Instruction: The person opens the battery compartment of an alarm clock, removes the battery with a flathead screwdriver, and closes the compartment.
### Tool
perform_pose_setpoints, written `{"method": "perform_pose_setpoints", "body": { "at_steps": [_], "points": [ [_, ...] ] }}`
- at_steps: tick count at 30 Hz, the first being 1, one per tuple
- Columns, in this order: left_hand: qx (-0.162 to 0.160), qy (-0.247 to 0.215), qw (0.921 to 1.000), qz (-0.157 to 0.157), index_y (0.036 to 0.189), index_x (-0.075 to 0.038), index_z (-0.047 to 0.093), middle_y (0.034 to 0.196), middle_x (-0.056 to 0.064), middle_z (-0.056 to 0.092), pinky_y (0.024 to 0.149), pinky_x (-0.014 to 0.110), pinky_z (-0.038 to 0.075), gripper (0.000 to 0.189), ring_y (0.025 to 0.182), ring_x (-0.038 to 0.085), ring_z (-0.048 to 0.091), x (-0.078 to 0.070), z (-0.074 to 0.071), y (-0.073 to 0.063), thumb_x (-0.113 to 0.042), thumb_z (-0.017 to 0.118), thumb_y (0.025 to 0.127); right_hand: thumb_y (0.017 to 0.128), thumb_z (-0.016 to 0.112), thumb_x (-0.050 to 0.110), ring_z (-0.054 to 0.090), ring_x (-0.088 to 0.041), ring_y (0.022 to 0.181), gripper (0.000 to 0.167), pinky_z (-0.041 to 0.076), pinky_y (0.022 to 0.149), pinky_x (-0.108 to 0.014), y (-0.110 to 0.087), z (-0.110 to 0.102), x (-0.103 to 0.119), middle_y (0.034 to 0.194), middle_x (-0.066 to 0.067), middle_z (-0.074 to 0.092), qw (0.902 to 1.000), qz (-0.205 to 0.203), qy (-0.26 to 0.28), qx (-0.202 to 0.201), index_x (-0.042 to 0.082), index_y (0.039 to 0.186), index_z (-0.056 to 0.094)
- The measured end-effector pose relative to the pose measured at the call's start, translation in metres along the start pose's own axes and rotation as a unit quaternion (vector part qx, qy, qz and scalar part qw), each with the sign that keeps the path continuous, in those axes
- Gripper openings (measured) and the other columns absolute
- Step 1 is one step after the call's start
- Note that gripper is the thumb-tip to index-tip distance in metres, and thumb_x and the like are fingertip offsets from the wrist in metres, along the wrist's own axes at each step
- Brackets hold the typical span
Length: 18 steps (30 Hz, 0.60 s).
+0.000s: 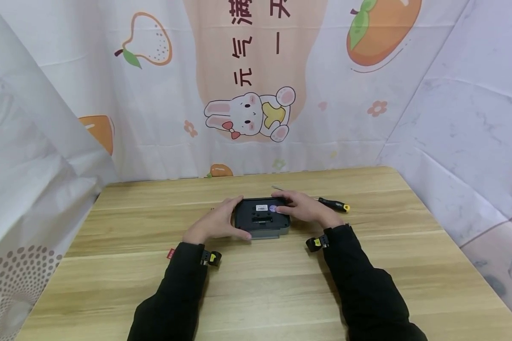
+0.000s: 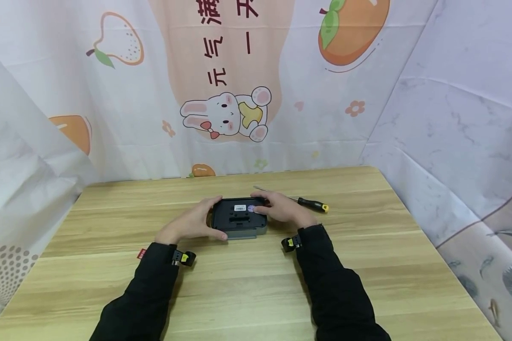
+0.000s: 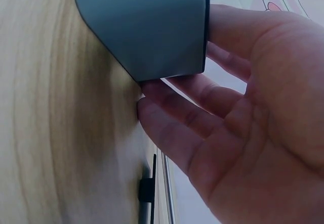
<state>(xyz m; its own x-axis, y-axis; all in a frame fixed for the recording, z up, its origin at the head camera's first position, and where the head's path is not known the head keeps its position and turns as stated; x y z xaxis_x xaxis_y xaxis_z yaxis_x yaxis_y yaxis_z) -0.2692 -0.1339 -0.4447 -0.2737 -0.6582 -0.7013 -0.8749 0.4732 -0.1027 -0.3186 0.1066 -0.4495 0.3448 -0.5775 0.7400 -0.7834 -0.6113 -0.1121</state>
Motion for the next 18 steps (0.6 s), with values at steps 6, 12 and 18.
{"method": "perform_pose_setpoints", "body": {
  "at_steps": [6, 12, 18],
  "points": [
    [0.003, -0.009, 0.9999, -0.006, 0.163, -0.010, 0.020, 0.156, 0.018, 0.035, 0.111, 0.049, 0.037, 0.120, 0.134, 0.028, 0.043, -0.0008, -0.0002, -0.0019, -0.044, 0.091, 0.073, 0.105, 0.059, 0.028, 0.054, -0.030, 0.126, 0.053, 0.043, 0.105, -0.050, 0.0007, -0.0002, -0.0006, 0.150, -0.015, 0.049, 1.0000, 0.004, -0.002, -0.004, 0.010, 0.153, 0.046],
    [0.005, -0.014, 0.9998, -0.010, 0.163, -0.011, 0.019, 0.154, 0.016, 0.038, 0.110, 0.048, 0.037, 0.119, 0.131, 0.026, 0.045, 0.0008, -0.0002, -0.0025, -0.044, 0.091, 0.074, 0.105, 0.059, 0.029, 0.053, -0.031, 0.128, 0.053, 0.042, 0.105, -0.050, 0.0003, 0.0004, 0.0000, 0.151, -0.015, 0.047, 1.0000, 0.004, -0.002, -0.008, 0.011, 0.153, 0.046],
    [0.006, -0.012, 0.9999, -0.006, 0.164, -0.012, 0.018, 0.155, 0.016, 0.038, 0.110, 0.048, 0.036, 0.118, 0.133, 0.026, 0.044, 0.0023, -0.0004, -0.0023, -0.044, 0.090, 0.075, 0.105, 0.059, 0.028, 0.051, -0.033, 0.131, 0.053, 0.042, 0.105, -0.051, 0.0006, 0.0009, 0.0005, 0.152, -0.015, 0.047, 0.9999, 0.007, -0.003, -0.009, 0.010, 0.153, 0.046]
  ]
}}
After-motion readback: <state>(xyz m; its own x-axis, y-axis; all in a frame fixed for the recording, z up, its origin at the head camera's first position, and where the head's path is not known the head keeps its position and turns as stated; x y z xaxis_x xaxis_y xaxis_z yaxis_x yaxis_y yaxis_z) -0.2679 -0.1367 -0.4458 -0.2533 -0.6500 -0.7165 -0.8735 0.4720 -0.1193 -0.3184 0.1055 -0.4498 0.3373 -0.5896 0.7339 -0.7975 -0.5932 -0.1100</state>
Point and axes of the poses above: each hand's wrist, its own y-axis towards the middle knuckle, its own z-axis out of the palm, x = y × z, the point moved 5 cm from there along y, towards the middle knuckle
